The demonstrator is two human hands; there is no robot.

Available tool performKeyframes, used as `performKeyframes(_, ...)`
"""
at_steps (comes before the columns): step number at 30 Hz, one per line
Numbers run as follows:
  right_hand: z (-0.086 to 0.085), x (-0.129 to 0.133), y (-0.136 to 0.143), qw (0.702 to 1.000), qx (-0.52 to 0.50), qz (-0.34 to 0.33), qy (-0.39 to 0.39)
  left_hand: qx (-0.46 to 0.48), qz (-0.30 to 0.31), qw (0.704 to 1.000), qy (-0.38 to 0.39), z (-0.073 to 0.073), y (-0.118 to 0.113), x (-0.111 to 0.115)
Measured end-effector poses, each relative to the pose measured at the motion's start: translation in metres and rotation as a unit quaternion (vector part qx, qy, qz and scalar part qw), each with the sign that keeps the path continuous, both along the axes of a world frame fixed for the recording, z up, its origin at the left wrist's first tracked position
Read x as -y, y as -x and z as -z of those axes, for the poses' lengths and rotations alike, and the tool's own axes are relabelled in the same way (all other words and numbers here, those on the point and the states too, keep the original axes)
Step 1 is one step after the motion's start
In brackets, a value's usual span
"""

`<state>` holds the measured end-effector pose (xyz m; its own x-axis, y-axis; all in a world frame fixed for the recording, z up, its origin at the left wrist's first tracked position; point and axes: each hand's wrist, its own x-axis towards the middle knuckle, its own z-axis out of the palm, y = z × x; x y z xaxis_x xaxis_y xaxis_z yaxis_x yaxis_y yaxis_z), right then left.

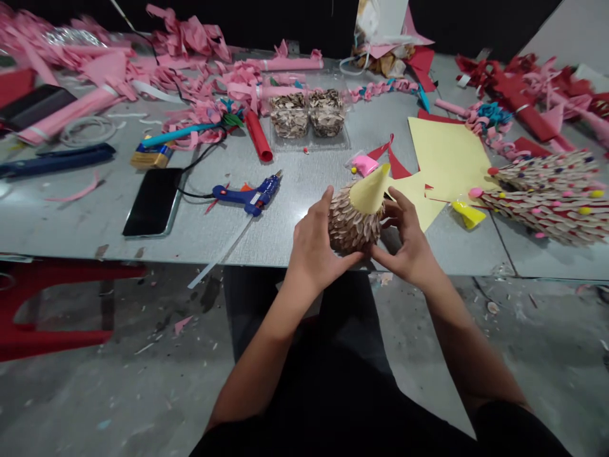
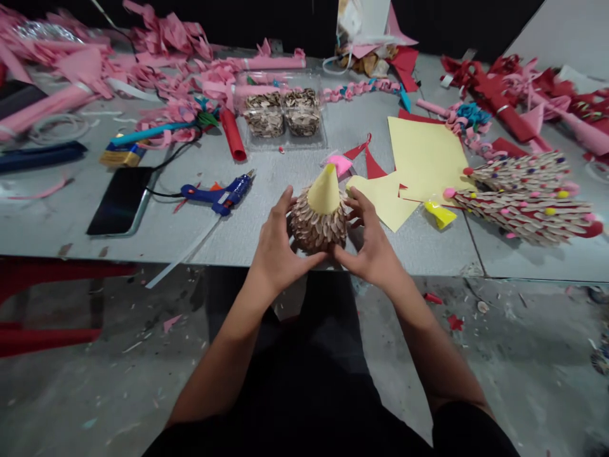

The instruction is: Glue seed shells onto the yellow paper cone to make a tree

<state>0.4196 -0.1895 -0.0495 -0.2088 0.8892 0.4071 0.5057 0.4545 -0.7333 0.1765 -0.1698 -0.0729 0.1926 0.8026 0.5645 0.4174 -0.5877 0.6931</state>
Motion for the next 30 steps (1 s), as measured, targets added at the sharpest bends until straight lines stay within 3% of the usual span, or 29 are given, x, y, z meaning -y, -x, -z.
performKeyframes(7,0.006,-0.009,0.008,0.997,0.036,0.055,-0.043,0.038,0.122,0.990,0.064,-0.004,0.023,-0.016)
performKeyframes(14,0.011,-0.013,0.006,1.000,-0.016,0.015,-0.015,0.091,0.159,0.980,0.081,-0.004,0.033,-0.011)
performKeyframes(20,0.012,-0.016,0.007,0.995,-0.082,-0.030,0.046,0.083,0.151,0.980,0.103,0.000,0.032,-0.018)
performKeyframes(23,0.008,-0.015,0.009,0.994,-0.090,-0.016,0.059,0.087,0.152,0.979,0.100,0.000,0.033,-0.019)
performKeyframes(30,0.004,-0.010,0.013,0.997,-0.062,0.019,0.050,0.122,0.088,0.986,0.069,0.001,0.033,-0.018)
